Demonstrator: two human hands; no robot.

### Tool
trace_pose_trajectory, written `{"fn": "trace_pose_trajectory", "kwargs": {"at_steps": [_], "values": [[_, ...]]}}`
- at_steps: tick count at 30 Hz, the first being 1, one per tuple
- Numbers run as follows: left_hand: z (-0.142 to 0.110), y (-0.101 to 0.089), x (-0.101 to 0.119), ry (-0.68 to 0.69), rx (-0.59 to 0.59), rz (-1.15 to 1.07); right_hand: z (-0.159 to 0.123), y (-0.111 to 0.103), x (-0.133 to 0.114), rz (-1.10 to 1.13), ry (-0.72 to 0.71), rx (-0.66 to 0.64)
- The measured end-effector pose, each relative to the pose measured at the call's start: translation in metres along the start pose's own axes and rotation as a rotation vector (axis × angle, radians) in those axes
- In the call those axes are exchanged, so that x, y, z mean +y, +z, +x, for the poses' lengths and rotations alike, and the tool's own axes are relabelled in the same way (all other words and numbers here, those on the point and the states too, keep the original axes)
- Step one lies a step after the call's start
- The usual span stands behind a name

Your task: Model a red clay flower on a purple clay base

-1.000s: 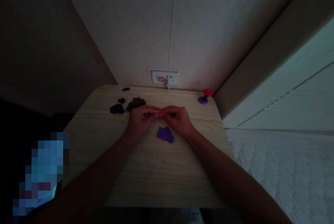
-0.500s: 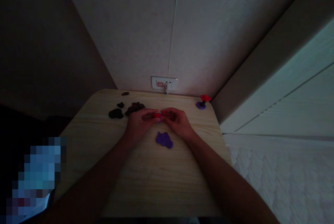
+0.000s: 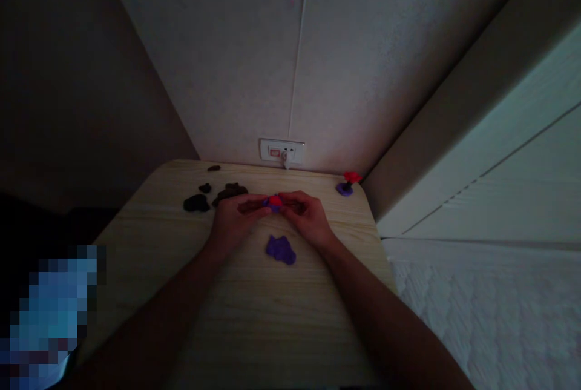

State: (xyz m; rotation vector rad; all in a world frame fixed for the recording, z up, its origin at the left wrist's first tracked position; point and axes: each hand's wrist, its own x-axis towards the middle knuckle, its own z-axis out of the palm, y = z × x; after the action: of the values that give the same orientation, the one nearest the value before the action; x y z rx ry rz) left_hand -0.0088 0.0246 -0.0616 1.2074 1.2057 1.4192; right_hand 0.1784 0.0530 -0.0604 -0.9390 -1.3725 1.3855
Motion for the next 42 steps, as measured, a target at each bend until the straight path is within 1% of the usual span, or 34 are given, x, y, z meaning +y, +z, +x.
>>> {"fn": "trace_pose_trajectory", "kwargs": {"at_steps": [2,5,8,12,16,17,20,22,25,29,31,35,37,39,42], "values": [[0.000,0.000,0.000,0.040,0.002,0.044,0.000,-0.001,0.001,-0.028,-0.038,-0.014],[-0.002,0.000,0.000,0.119,0.014,0.122,0.000,-0.002,0.001,-0.163,-0.114,-0.025],[-0.003,-0.001,-0.001,0.180,-0.001,0.221,-0.002,-0.002,-0.003,-0.268,-0.160,-0.034],[-0.004,-0.002,-0.001,0.212,-0.016,0.321,-0.004,0.001,-0.006,-0.302,-0.169,-0.038],[-0.004,-0.002,0.001,0.218,-0.033,0.359,-0.004,0.003,-0.001,-0.303,-0.158,-0.005],[-0.004,-0.001,0.001,0.226,-0.028,0.365,-0.004,0.004,0.001,-0.291,-0.151,0.007],[-0.004,0.002,0.001,0.255,0.060,0.422,-0.001,0.004,0.008,-0.240,-0.122,0.027],[-0.004,0.004,-0.001,0.252,0.097,0.452,0.001,0.003,0.010,-0.227,-0.103,0.027],[-0.004,0.005,-0.003,0.206,0.074,0.403,0.002,0.002,0.010,-0.278,-0.119,0.030],[-0.006,0.005,-0.001,0.129,0.051,0.331,-0.001,0.003,0.004,-0.434,-0.202,0.031],[-0.006,0.005,0.000,0.116,0.029,0.301,-0.003,0.004,0.002,-0.479,-0.229,0.025],[-0.006,0.004,-0.002,0.109,-0.031,0.198,-0.002,0.004,0.001,-0.467,-0.237,-0.003],[-0.005,0.004,-0.004,0.097,-0.035,0.164,-0.001,0.003,0.002,-0.443,-0.219,0.000],[-0.004,0.004,-0.004,0.105,-0.021,0.187,0.001,0.001,0.003,-0.412,-0.191,-0.010],[-0.003,0.002,-0.002,0.153,-0.024,0.280,0.002,-0.004,0.001,-0.366,-0.150,-0.067]]}}
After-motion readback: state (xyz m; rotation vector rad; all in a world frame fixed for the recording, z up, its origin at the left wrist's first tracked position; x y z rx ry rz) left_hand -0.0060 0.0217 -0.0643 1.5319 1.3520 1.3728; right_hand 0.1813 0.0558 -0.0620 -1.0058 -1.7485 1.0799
